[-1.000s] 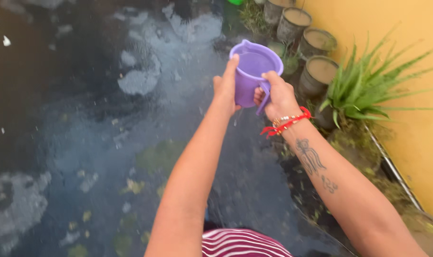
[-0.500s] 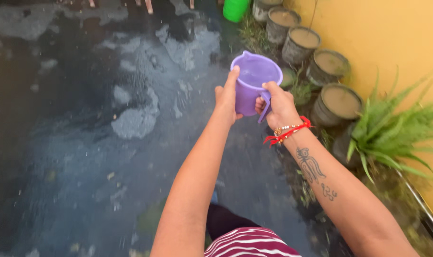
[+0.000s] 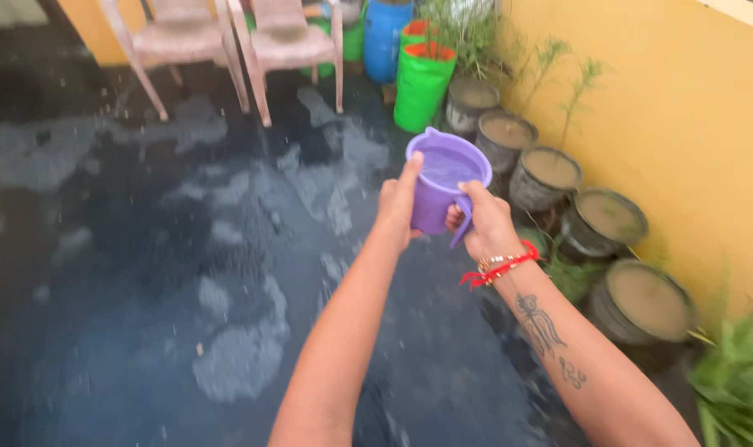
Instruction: The person waters plants in several containers on a balcony using a purple mug, refilling the mug from a white bucket multiple times.
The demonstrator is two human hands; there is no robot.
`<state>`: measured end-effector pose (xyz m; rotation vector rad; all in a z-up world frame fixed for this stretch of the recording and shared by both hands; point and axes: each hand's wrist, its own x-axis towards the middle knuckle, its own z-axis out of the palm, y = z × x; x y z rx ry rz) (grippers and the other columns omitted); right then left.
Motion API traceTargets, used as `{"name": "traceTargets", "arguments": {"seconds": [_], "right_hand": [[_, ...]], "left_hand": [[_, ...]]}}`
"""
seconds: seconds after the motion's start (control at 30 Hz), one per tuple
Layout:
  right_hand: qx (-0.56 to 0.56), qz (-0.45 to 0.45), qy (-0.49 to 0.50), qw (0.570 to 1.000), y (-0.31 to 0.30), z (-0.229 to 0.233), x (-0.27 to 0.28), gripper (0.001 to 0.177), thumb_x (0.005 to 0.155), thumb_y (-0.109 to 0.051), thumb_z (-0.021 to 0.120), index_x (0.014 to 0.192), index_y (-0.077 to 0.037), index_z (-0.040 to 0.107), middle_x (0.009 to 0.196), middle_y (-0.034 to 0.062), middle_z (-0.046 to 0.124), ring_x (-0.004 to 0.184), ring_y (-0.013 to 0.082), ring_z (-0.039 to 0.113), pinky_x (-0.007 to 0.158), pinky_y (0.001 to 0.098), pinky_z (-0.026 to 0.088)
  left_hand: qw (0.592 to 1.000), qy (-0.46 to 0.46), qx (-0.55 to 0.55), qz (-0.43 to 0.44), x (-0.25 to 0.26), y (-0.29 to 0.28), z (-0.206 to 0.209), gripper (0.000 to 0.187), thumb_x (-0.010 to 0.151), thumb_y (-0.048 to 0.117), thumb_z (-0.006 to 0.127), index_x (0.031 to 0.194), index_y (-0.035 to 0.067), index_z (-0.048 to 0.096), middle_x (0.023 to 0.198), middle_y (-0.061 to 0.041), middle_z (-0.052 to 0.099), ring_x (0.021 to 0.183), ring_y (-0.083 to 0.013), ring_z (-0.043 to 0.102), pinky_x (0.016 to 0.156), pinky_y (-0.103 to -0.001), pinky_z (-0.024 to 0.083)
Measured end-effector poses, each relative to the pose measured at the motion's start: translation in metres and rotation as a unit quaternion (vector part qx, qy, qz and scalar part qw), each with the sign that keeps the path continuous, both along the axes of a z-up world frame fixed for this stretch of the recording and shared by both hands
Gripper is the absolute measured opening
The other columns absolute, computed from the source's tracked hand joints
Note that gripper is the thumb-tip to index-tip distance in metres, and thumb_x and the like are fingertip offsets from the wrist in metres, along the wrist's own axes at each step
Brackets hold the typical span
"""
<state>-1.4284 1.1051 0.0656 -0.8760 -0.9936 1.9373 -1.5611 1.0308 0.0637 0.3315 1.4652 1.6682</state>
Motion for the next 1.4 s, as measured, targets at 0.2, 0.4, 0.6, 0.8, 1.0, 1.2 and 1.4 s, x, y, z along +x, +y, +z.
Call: {"name": "traceTargets", "arguments": {"seconds": [0.2,0.4,0.6,0.8,1.0,1.2,1.4], "right_hand": [[-0.012,-0.047,-0.032,0.998,0.076,0.008,-0.122,0.021,0.089,-0.019,0.069,0.079,-0.002,0.061,0.065,0.0076,0.06,0.054,0.0187,0.06,0.056,0.036,0.054],[-0.023,-0.079,0.006,0.997,0.158,0.022,-0.22,0.018,0.087,-0.018,0.071,0.079,-0.005,0.062,0.064,0.0063,0.059,0.054,0.0179,0.059,0.055,0.0365,0.052],[-0.004,-0.097,-0.015,0.995,0.274,0.02,-0.311,0.021,0.087,-0.02,0.07,0.078,-0.004,0.061,0.061,0.0067,0.058,0.05,0.0187,0.055,0.051,0.0359,0.049],[-0.023,-0.125,-0.012,0.992,0.404,0.027,-0.402,0.024,0.088,-0.02,0.072,0.076,-0.003,0.06,0.062,0.0083,0.059,0.053,0.0193,0.059,0.053,0.0363,0.051],[-0.02,-0.143,-0.03,0.989,0.515,0.046,-0.484,0.023,0.088,-0.02,0.07,0.075,-0.004,0.06,0.062,0.0081,0.059,0.054,0.0196,0.059,0.054,0.037,0.053],[0.0,-0.168,-0.029,0.985,0.631,0.046,-0.568,0.023,0.089,-0.022,0.07,0.077,-0.004,0.061,0.062,0.0078,0.059,0.053,0.0191,0.059,0.053,0.0357,0.053],[-0.001,-0.198,-0.011,0.98,0.746,0.046,-0.654,0.025,0.089,-0.02,0.072,0.075,-0.003,0.06,0.061,0.0083,0.06,0.051,0.0189,0.06,0.052,0.0353,0.052]], "left_hand": [[0.999,0.01,-0.026,-0.029,-0.128,0.093,0.006,0.099,0.069,0.079,0.063,0.133,0.004,0.052,0.128,-0.019,0.06,0.11,-0.0378,0.062,0.082,-0.066,0.05],[0.996,0.007,-0.004,-0.086,-0.232,0.182,0.022,0.096,0.068,0.079,0.062,0.125,0.002,0.065,0.121,-0.019,0.068,0.104,-0.0368,0.067,0.078,-0.064,0.05],[0.993,-0.013,-0.009,-0.119,-0.324,0.298,0.025,0.092,0.07,0.077,0.062,0.131,0.008,0.062,0.129,-0.015,0.065,0.111,-0.0357,0.063,0.086,-0.066,0.047],[0.989,-0.033,0.006,-0.145,-0.418,0.435,0.029,0.092,0.07,0.074,0.063,0.135,0.009,0.06,0.132,-0.019,0.064,0.116,-0.0402,0.064,0.092,-0.068,0.046],[0.987,-0.036,0.001,-0.157,-0.505,0.554,0.043,0.092,0.07,0.075,0.064,0.135,0.01,0.059,0.135,-0.018,0.062,0.119,-0.0407,0.062,0.095,-0.069,0.043],[0.982,-0.019,0.003,-0.188,-0.589,0.674,0.042,0.093,0.069,0.079,0.06,0.134,0.012,0.061,0.132,-0.017,0.064,0.115,-0.0396,0.063,0.091,-0.066,0.045],[0.975,-0.035,-0.003,-0.219,-0.679,0.795,0.046,0.091,0.07,0.079,0.06,0.135,0.015,0.059,0.129,-0.015,0.065,0.112,-0.0386,0.064,0.09,-0.063,0.048]]}}
